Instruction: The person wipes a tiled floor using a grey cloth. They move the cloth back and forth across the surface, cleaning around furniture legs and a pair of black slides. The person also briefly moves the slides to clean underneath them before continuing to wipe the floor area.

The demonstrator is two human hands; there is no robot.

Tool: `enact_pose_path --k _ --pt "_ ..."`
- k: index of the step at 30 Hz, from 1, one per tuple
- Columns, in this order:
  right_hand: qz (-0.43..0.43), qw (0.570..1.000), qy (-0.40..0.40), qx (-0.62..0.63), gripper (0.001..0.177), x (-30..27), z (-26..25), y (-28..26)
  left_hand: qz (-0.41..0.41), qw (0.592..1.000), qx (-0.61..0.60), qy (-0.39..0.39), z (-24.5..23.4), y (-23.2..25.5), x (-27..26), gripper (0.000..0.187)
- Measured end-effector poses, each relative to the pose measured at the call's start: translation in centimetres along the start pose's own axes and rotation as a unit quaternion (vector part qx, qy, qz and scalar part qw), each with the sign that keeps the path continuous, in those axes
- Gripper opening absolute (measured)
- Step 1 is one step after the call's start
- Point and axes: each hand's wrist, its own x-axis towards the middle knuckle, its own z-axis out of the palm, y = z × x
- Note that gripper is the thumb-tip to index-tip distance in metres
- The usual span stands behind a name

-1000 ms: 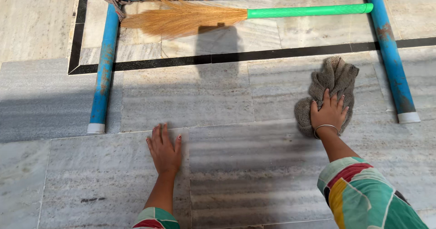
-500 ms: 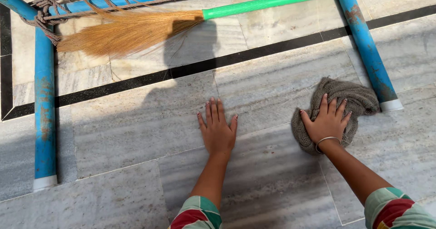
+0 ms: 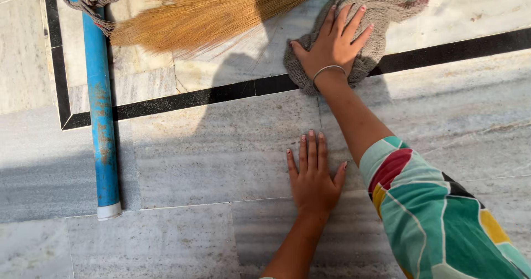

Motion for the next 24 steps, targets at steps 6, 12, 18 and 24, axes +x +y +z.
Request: enact_pose_path --k 6,12,18,24 --pt "-0.37 0.911 -0.182 0.016 0.096 -13.4 -1.8 -18.7 0.012 0.998 -0.048 0.028 1.5 -0.6 0.4 0.081" --pt "-0.58 0.8 -0.143 0.061 0.077 -19.8 -1.6 -17.0 0.005 0.998 -0.058 0.036 1.1 -0.5 0.0 0.08" --pt "-0.459 0.874 -0.073 0.142 0.059 -9.3 -1.1 0.4 -0.081 0.974 -0.05 -0.207 -0.5 0.1 0.3 0.071" --pt "-0.193 0.971 -0.003 0.14 0.06 -1.5 -5.2 23.1 -0.007 1.0 0.016 -0.004 0.3 -0.1 0.2 0.072"
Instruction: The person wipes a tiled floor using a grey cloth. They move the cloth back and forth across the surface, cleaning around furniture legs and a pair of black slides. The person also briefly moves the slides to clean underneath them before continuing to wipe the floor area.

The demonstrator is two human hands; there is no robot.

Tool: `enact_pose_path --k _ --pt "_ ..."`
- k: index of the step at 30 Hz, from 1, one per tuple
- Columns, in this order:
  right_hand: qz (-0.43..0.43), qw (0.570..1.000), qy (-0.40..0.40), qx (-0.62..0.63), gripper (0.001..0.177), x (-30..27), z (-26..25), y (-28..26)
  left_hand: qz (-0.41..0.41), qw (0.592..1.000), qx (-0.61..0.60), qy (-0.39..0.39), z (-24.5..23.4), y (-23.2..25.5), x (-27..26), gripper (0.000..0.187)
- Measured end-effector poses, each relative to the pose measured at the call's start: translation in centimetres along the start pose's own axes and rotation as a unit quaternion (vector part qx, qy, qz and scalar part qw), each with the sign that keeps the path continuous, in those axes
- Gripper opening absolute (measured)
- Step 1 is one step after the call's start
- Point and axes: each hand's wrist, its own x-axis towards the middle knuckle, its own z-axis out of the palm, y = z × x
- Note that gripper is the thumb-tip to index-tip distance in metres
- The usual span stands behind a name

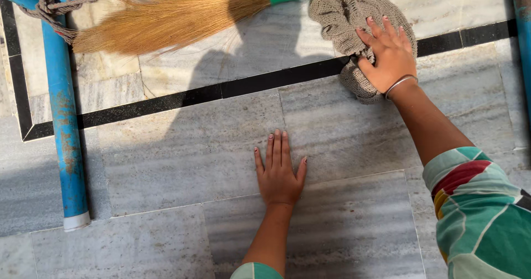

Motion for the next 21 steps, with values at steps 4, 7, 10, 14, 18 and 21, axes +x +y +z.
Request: enact_pose_path --k 4,7,10,14,18,21 --pt "0.196 0.976 0.091 -0.036 0.067 -4.7 -3.3 9.5 -0.004 1.0 -0.004 -0.008 0.3 -0.1 -0.1 0.072" --pt "0.236 0.964 0.102 -0.065 0.07 -12.4 -4.6 12.0 -0.004 1.0 -0.004 0.001 0.4 0.0 -0.2 0.072" --pt "0.261 0.958 0.093 -0.07 0.072 -22.6 -4.7 9.7 -0.003 1.0 -0.005 0.004 0.7 -0.2 -0.2 0.072" --pt "0.389 0.91 0.11 -0.09 0.075 -34.9 -3.4 3.0 0.003 1.0 -0.01 0.015 1.1 -0.2 -0.2 0.071" --pt "0.402 0.903 0.087 -0.121 0.088 -36.7 -1.1 -1.8 0.0 0.995 -0.089 -0.036 0.6 -1.1 -0.1 0.07" --pt "0.337 0.933 0.044 -0.122 0.099 -31.1 1.2 -5.7 -0.052 0.934 -0.353 -0.027 -1.0 -3.4 1.4 0.063"
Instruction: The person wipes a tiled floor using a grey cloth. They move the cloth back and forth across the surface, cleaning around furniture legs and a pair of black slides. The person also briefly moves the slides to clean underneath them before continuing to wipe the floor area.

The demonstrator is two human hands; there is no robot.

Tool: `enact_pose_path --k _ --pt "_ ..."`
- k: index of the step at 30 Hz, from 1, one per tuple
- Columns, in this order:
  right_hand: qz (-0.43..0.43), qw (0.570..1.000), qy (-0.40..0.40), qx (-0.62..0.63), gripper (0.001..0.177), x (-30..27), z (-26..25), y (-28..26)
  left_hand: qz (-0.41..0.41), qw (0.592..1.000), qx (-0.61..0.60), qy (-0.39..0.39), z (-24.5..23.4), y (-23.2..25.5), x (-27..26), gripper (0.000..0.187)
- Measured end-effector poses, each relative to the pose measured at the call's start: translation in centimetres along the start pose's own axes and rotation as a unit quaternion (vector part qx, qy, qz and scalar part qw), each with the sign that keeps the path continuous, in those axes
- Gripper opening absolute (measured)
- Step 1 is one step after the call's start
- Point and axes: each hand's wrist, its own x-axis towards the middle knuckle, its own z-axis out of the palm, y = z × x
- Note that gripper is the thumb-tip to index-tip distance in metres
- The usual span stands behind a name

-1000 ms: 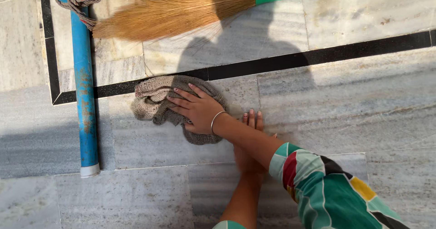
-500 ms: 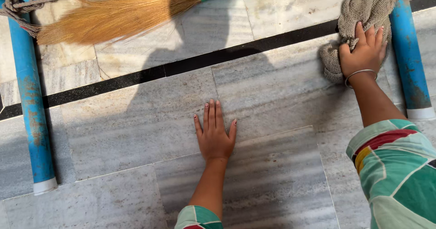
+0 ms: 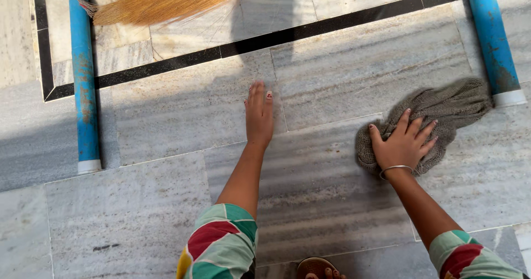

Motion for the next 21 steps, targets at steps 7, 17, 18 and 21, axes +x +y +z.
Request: enact_pose_path --k 7,17,18,21 --pt "-0.438 0.892 -0.114 -0.013 0.098 -7.6 1.1 -25.9 -0.081 0.991 -0.022 0.101 -10.2 -2.0 -3.1 0.058" --pt "-0.718 0.635 -0.259 0.12 0.065 -32.0 -1.3 -31.7 -0.205 0.959 0.111 0.159 -22.1 -3.5 -14.0 0.056" --pt "-0.703 0.664 -0.227 0.117 0.066 -31.8 -0.9 -31.6 -0.202 0.956 0.125 0.17 -23.1 -3.8 -15.0 0.056" --pt "-0.611 0.769 -0.155 0.104 0.064 -25.5 1.0 -30.4 -0.206 0.95 0.173 0.155 -25.9 -5.0 -16.8 0.054"
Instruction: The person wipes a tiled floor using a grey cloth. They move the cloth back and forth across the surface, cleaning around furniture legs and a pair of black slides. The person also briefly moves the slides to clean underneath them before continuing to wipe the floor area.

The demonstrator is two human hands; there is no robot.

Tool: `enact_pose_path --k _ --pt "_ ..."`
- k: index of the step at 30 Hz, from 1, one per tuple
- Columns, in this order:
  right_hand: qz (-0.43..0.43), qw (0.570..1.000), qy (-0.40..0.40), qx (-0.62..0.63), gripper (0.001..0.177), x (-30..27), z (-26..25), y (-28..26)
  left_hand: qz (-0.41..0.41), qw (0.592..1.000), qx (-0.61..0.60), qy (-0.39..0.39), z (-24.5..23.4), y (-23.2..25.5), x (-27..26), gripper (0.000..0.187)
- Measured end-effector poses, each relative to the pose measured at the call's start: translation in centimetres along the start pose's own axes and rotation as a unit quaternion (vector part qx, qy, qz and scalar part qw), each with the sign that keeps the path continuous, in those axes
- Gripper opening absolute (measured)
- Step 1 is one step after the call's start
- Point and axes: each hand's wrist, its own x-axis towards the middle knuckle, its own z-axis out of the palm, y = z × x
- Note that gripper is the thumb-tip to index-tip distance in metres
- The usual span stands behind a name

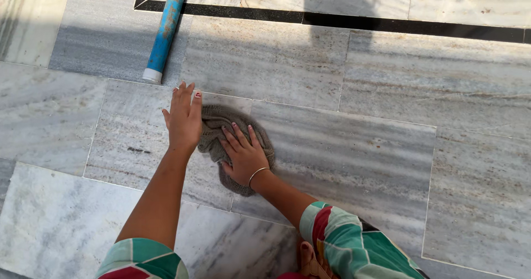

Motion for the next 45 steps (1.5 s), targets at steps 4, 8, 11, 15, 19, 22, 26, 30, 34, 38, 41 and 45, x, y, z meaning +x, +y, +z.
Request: enact_pose_path --k 4,8,11,15,19,22,26,30,34,38,41,45 --pt "0.236 0.967 0.066 -0.075 0.076 -3.2 -3.3 12.4 0.012 1.0 0.024 0.007 -3.6 -5.1 -1.2 0.053" --pt "0.449 0.879 0.121 -0.101 0.078 -13.9 -6.6 20.8 0.039 0.994 0.103 -0.01 -8.7 -13.8 -5.3 0.054" --pt "0.582 0.792 0.138 -0.122 0.081 -23.8 -7.1 22.0 0.062 0.984 0.162 -0.025 -12.8 -22.7 -9.8 0.056" --pt "0.696 0.701 0.119 -0.103 0.087 -29.7 -5.8 20.6 0.061 0.956 0.281 -0.054 -15.6 -35.6 -17.8 0.063" --pt "0.639 0.758 0.077 -0.104 0.092 -25.0 -4.8 22.0 0.004 0.951 0.292 -0.101 -15.6 -46.4 -26.6 0.07" --pt "0.544 0.829 0.036 -0.123 0.092 -19.2 -5.0 22.9 0.034 0.966 0.24 -0.085 -13.3 -50.5 -30.9 0.079" --pt "0.428 0.892 0.003 -0.141 0.092 -11.7 -3.4 21.4 -0.005 0.978 0.208 -0.024 -9.9 -51.7 -32.1 0.078" --pt "0.266 0.952 -0.028 -0.151 0.087 -2.6 -0.3 13.1 0.003 0.977 0.213 0.012 -9.3 -51.8 -31.9 0.078" --pt "0.054 0.979 -0.093 -0.171 0.085 7.6 3.9 -0.6 0.002 0.982 0.184 -0.037 -10.5 -51.0 -31.9 0.078" --pt "-0.177 0.961 -0.145 -0.156 0.09 11.6 7.5 -16.5 -0.056 0.967 0.214 -0.128 -11.9 -49.8 -30.9 0.076" --pt "-0.286 0.927 -0.196 -0.14 0.087 8.8 8.1 -23.7 -0.078 0.956 0.235 -0.158 -12.7 -48.5 -30.4 0.074" --pt "-0.33 0.923 -0.164 -0.108 0.075 4.6 8.9 -24.6 -0.088 0.964 0.228 -0.104 -13.1 -46.0 -31.1 0.068"
